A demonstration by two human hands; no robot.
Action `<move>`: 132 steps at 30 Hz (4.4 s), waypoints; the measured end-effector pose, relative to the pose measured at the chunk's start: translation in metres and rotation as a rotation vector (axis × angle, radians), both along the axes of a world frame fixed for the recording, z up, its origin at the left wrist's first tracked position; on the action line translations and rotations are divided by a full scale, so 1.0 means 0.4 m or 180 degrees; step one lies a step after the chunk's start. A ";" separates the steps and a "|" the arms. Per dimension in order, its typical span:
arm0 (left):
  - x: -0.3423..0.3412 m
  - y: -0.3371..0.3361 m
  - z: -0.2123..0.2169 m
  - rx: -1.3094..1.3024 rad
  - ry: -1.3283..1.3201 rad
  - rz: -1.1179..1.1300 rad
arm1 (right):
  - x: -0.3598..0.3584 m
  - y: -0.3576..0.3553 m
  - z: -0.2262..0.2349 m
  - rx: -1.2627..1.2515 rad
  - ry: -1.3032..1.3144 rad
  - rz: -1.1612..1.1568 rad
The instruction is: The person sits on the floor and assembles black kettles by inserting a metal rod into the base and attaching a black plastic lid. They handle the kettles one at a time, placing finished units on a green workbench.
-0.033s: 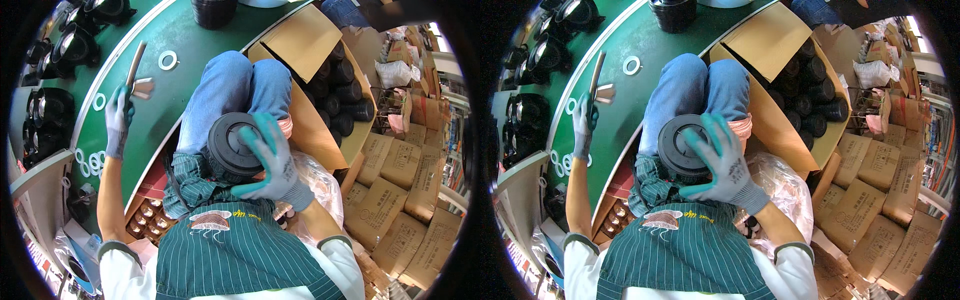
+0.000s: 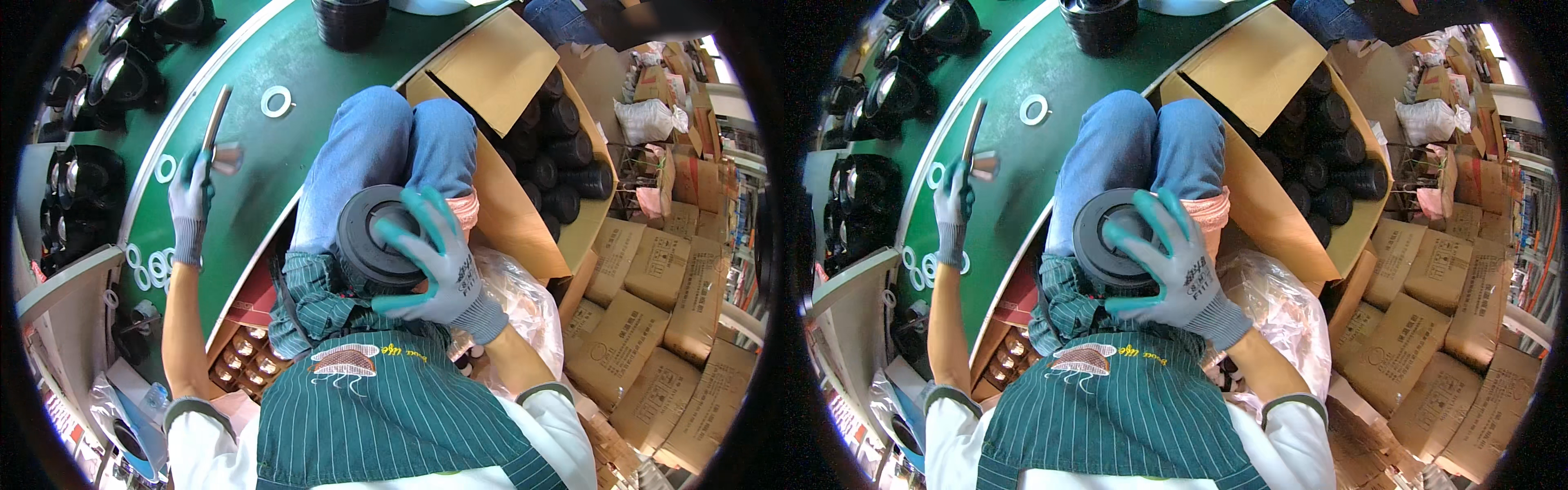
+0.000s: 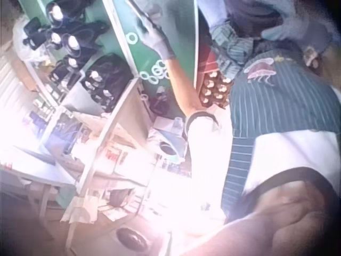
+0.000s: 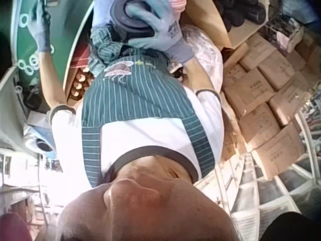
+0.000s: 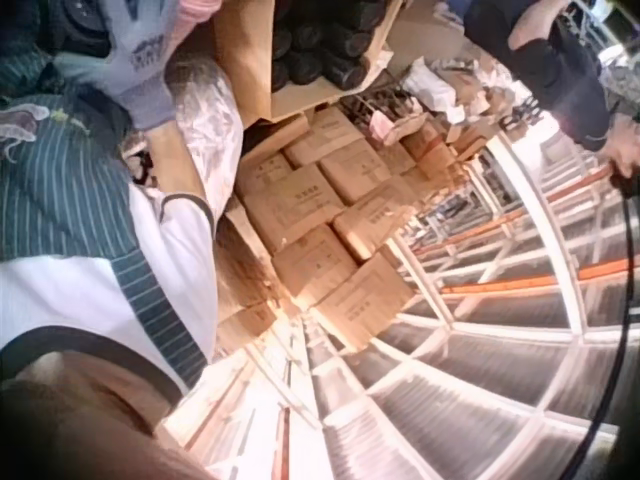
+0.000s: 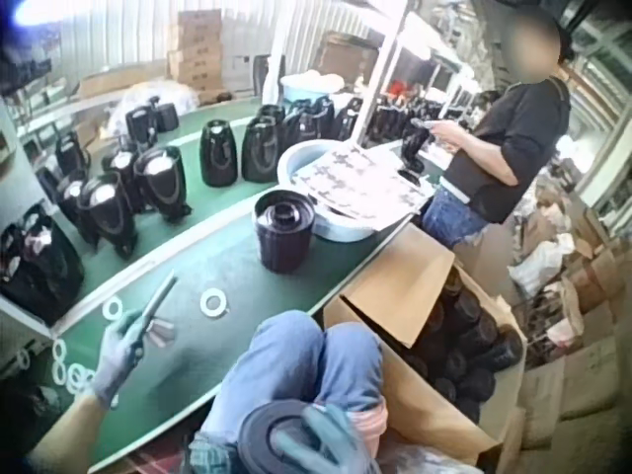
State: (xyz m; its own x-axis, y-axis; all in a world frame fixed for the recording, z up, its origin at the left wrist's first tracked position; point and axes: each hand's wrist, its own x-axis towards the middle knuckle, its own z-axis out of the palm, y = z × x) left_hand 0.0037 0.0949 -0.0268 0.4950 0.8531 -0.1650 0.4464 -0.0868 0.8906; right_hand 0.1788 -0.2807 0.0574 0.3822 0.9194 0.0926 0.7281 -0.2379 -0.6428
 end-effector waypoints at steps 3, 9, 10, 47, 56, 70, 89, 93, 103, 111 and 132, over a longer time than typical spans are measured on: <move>-0.137 0.047 -0.094 0.0943 0.0736 0.0023 | -0.002 0.032 -0.008 0.0282 0.0145 0.0066; -0.161 0.019 -0.086 0.1821 0.1818 0.0005 | 0.058 0.043 0.122 0.0556 0.0020 0.0271; -0.184 0.012 -0.094 0.2620 0.1653 -0.0002 | 0.086 0.059 0.161 0.0873 -0.0131 0.0208; 0.912 0.555 0.182 0.2608 0.0755 -0.0118 | 0.261 0.591 -0.272 0.0377 0.6068 0.0235; 0.978 0.664 0.159 0.2945 0.0782 0.0044 | 0.244 0.615 -0.223 0.0202 0.5736 -0.0269; 0.580 0.535 0.139 0.3440 0.1651 0.0555 | 0.213 0.584 -0.212 0.0600 0.5128 0.0088; 0.080 0.026 0.580 0.3018 -0.0122 -0.2524 | 0.219 0.539 0.280 0.1125 -0.0921 0.1517; 0.038 -0.045 0.541 0.2691 -0.0934 -0.2182 | 0.185 0.435 0.234 0.1253 -0.0953 0.1207; -0.023 -0.060 0.178 0.1685 -0.0873 -0.1178 | 0.154 0.359 0.224 0.1532 0.2093 -0.0002; 0.069 -0.021 0.045 0.0141 -0.1698 -0.0340 | 0.148 0.405 0.214 0.0664 0.2391 -0.0431; 0.058 -0.049 -0.167 -0.2048 -0.1670 -0.1217 | 0.503 0.671 0.079 0.1943 0.2155 -0.1680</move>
